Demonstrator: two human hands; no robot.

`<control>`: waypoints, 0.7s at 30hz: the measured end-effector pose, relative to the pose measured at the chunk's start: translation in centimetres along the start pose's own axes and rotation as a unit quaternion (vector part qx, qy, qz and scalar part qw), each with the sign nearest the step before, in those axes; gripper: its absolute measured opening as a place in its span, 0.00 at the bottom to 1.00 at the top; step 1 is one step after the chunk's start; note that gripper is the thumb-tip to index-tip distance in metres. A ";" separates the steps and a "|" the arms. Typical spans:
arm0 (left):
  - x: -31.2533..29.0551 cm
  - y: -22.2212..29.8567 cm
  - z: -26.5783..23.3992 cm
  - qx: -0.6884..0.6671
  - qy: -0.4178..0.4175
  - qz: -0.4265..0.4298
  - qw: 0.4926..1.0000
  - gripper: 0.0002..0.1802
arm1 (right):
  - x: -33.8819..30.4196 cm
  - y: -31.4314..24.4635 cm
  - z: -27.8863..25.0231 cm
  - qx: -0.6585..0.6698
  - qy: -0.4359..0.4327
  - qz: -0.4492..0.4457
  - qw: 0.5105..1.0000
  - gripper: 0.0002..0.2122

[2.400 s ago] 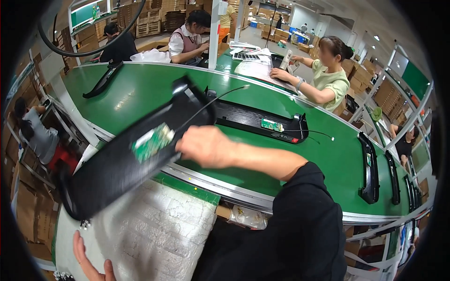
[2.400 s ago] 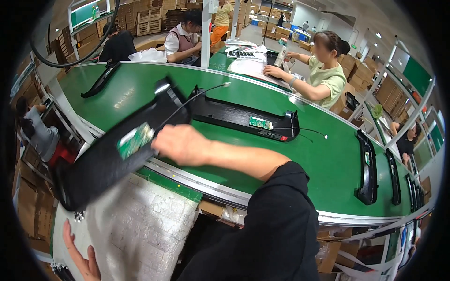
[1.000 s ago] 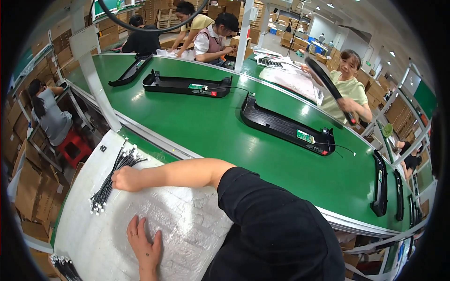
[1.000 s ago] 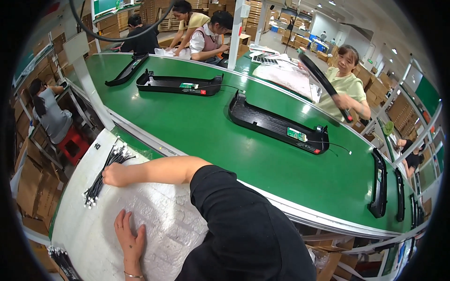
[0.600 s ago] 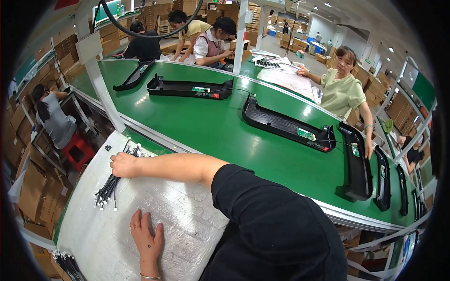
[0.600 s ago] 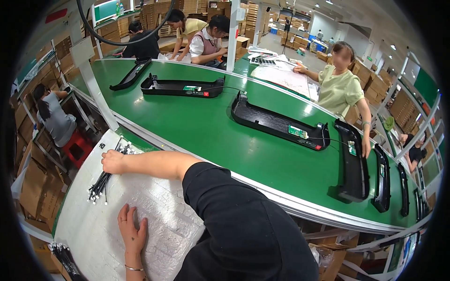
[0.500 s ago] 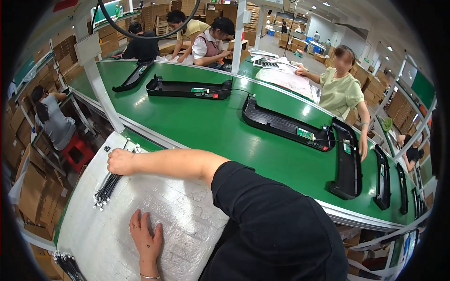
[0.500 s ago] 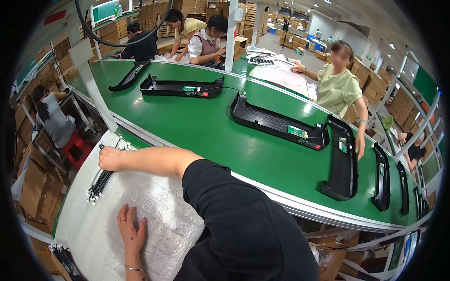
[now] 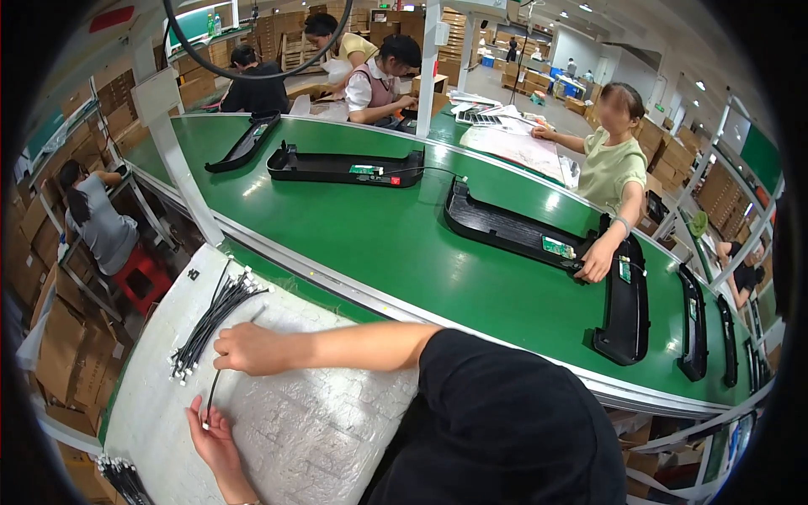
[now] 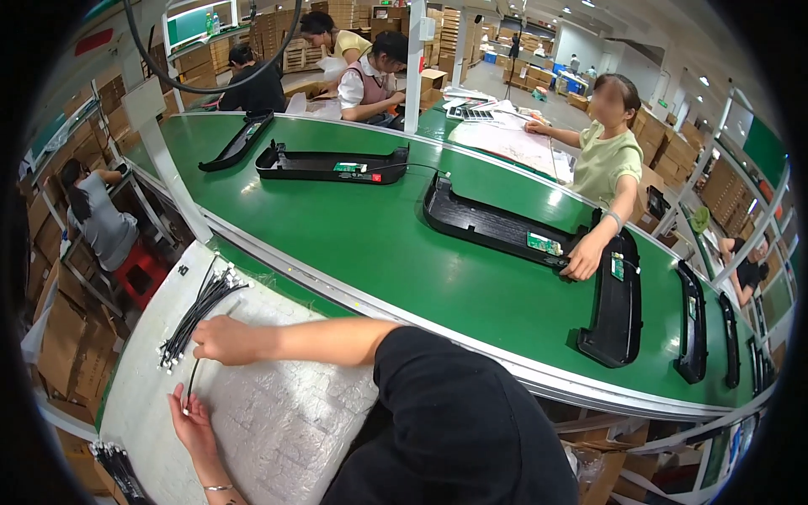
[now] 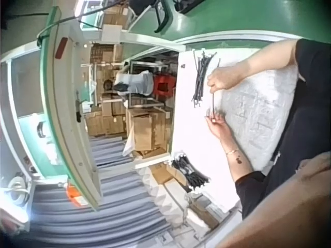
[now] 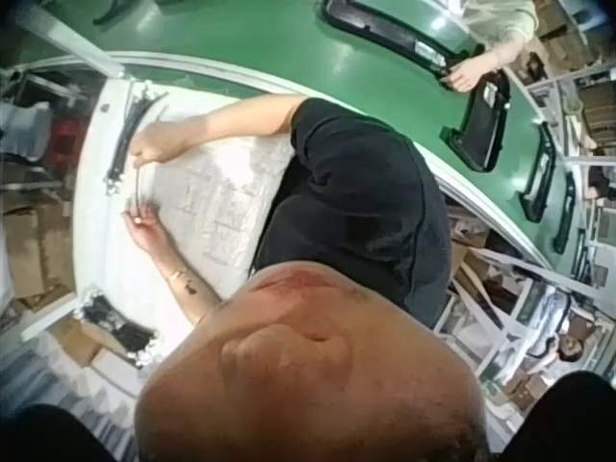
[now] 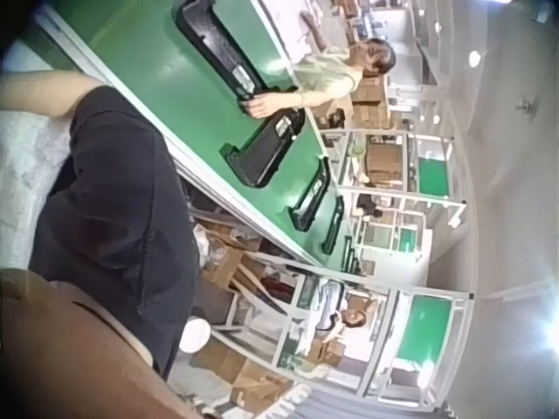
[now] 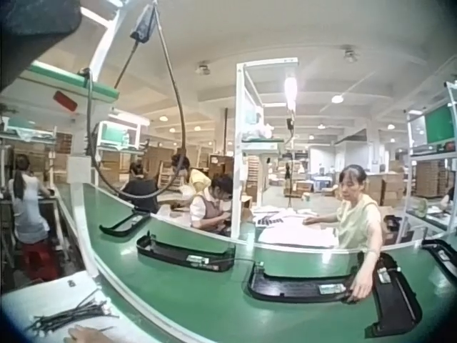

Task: Connecting wire harnesses to printed circuit boards inside plastic housings on an assembly line.

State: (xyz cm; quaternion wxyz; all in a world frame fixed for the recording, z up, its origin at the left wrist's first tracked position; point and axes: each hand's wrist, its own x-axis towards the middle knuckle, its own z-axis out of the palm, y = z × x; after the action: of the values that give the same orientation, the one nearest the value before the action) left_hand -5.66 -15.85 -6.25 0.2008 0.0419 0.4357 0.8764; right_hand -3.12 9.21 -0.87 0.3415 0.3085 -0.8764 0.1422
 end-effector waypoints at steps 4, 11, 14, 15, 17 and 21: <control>-0.5 -1.1 0.7 0.122 0.045 0.056 0.990 0.14 | -3.2 -0.6 1.9 0.002 -0.014 0.102 0.995 0.10; -0.4 -1.2 0.2 0.175 0.047 0.046 0.982 0.11 | -3.7 1.3 0.6 0.032 0.001 0.108 0.994 0.05; -0.8 -1.4 1.0 0.203 0.030 0.051 0.977 0.10 | -2.9 -0.7 -0.3 0.104 -0.006 0.074 0.992 0.03; -0.9 -1.7 1.3 0.229 0.014 0.042 0.972 0.09 | -2.8 -1.6 -0.2 0.102 -0.006 0.076 0.992 0.03; -1.8 -2.1 2.9 0.265 -0.021 0.037 0.963 0.06 | -2.9 -3.4 0.7 0.134 -0.046 0.009 0.990 0.06; -2.2 -2.4 3.1 0.281 -0.023 0.039 0.959 0.05 | -3.0 -4.1 1.9 0.112 -0.086 0.050 0.989 0.09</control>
State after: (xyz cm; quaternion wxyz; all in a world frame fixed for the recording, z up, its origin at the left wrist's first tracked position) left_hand -2.09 -13.10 -5.99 0.1565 0.1336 0.6578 0.7246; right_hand 0.23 6.49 -4.17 0.2204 0.3114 -0.8954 0.2296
